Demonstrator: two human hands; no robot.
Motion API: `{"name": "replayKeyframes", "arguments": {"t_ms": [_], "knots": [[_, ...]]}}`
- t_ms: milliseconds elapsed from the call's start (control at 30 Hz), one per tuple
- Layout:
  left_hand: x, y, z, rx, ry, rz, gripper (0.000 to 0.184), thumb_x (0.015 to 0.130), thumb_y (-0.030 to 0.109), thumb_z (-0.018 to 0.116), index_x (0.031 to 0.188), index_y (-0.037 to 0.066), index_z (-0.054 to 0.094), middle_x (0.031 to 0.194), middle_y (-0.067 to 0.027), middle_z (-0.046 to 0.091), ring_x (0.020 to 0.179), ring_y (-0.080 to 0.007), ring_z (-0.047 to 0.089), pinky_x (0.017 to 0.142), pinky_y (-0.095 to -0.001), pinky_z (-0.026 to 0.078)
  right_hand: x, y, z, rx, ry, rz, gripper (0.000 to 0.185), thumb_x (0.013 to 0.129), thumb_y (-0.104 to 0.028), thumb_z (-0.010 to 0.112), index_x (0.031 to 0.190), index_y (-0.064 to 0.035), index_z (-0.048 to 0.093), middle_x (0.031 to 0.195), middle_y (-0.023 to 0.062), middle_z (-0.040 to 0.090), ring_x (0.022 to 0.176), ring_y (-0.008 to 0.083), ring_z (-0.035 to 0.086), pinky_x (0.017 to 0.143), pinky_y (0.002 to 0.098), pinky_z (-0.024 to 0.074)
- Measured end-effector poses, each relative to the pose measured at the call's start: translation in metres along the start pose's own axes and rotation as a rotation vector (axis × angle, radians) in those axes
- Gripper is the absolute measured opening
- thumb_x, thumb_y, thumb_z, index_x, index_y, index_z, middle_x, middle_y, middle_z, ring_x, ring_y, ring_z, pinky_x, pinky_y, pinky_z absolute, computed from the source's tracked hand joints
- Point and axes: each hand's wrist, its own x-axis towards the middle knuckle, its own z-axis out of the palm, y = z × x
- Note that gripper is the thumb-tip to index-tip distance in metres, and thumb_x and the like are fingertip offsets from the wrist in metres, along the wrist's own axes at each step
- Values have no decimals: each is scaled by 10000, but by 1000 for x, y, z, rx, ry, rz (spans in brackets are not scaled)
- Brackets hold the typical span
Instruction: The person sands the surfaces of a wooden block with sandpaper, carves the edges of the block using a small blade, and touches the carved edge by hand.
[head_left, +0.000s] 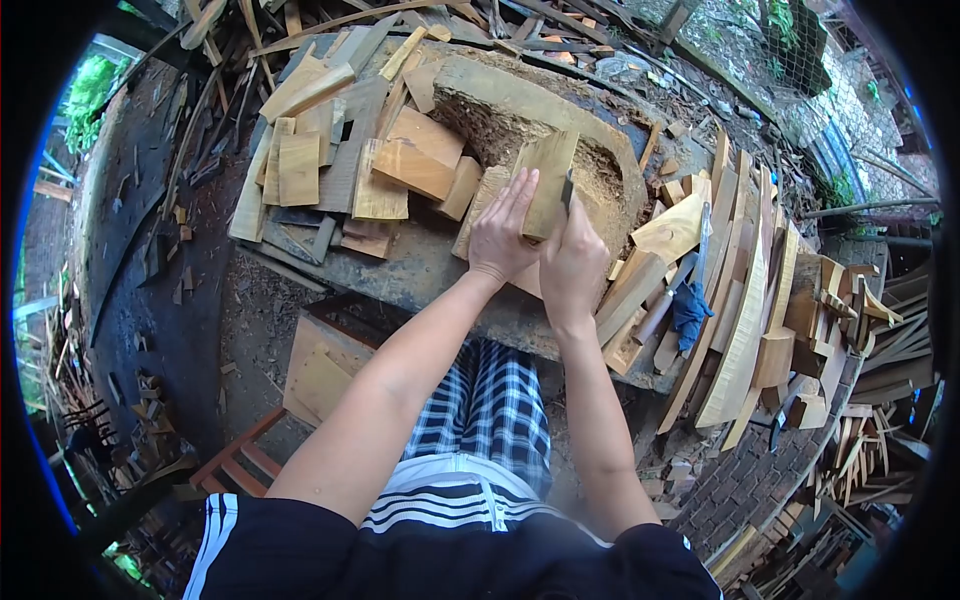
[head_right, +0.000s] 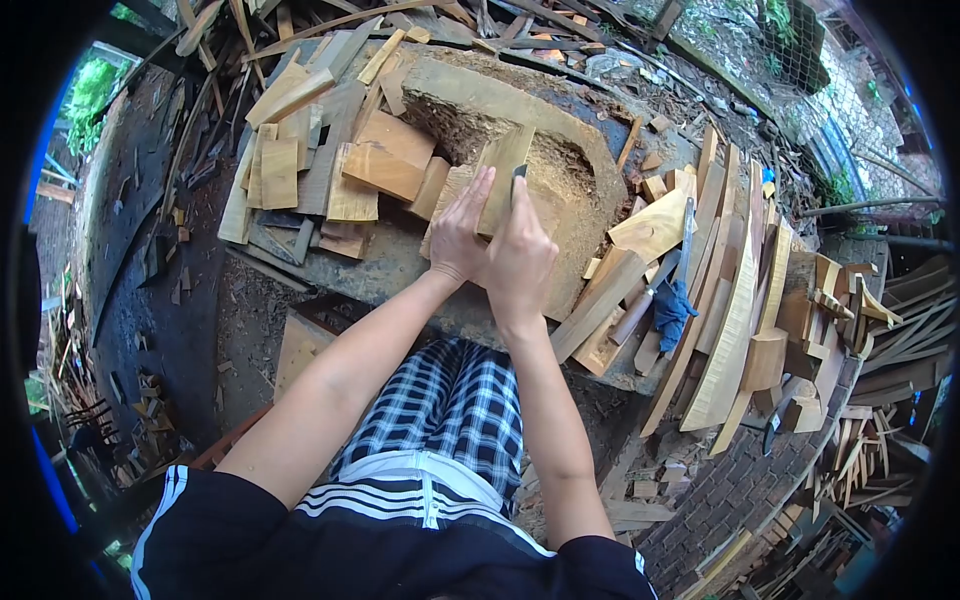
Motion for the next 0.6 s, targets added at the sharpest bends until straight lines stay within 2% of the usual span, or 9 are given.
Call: {"name": "replayKeyframes", "arguments": {"t_ms": [67, 133, 167, 200, 233, 267, 333, 367, 600], "knots": [[-1, 2, -2, -18, -1, 4, 919, 713, 292, 778, 1517, 136, 361, 1489, -131, 474, 1283, -298, 550, 1093, -387, 452, -8, -1, 2, 20, 68, -5, 475, 869, 40, 565, 1342, 65, 519, 1092, 278, 671, 812, 374, 710, 656, 447, 562], [1, 1, -1, -41, 6, -10, 925, 707, 292, 779, 1516, 134, 361, 1487, -131, 477, 1280, -297, 552, 1092, -388, 453, -35, -1, 1, 83, 167, -162, 414, 907, 17, 552, 1317, 66, 544, 992, 274, 683, 764, 388, 701, 632, 453, 549], [0, 1, -1, -30, 9, -9, 921, 706, 288, 776, 1515, 133, 363, 1486, -134, 478, 1274, -299, 557, 1090, -389, 455, -38, -1, 3, 81, 159, -157, 414, 907, 17, 552, 1317, 66, 544, 992, 274, 683, 764, 388, 701, 632, 453, 549], [-1, 1, 0, -21, 11, -7, 918, 705, 283, 773, 1514, 132, 366, 1485, -137, 479, 1268, -301, 562, 1088, -390, 457, -41, -2, 3, 158, 192, -119, 267, 955, -42, 537, 1191, 74, 581, 898, 292, 657, 730, 418, 671, 610, 460, 512], [-2, 1, 1, -25, 8, -12, 918, 705, 283, 773, 1514, 132, 366, 1485, -137, 479, 1268, -301, 562, 1088, -390, 457, -43, -2, 2, 233, 229, -82, 215, 1003, -100, 521, 1065, 82, 617, 805, 310, 631, 697, 448, 640, 588, 467, 475], [0, 0, 1, -15, 1, -15, 911, 706, 275, 767, 1512, 130, 369, 1484, -142, 478, 1266, -304, 564, 1086, -392, 458, -35, 0, 2, 231, 230, -82, 215, 1003, -100, 521, 1065, 82, 617, 805, 310, 631, 697, 448, 640, 588, 467, 475], [3, -1, 0, 2, 3, -13, 903, 707, 267, 760, 1511, 129, 372, 1484, -147, 477, 1263, -308, 566, 1083, -394, 460, -7, 3, 4, 136, 122, 113, 186, 986, -55, 538, 1083, 84, 612, 735, 304, 617, 663, 435, 647, 560, 479, 454], [5, -1, 0, -5, 13, -8, 893, 709, 252, 753, 1509, 127, 375, 1483, -150, 477, 1264, -313, 564, 1082, -394, 460, -5, 3, 6, 146, 169, 80, 167, 985, -50, 536, 1058, 81, 610, 686, 297, 600, 636, 434, 642, 539, 485, 441], [1, 3, -2, -17, -12, -33, 899, 690, 221, 756, 1502, 124, 382, 1472, -150, 489, 1274, -310, 557, 1079, -392, 461, -19, 1, 2, 168, 191, -29, 216, 1005, -117, 517, 1020, 71, 623, 701, 296, 613, 652, 443, 640, 547, 486, 454]]}}
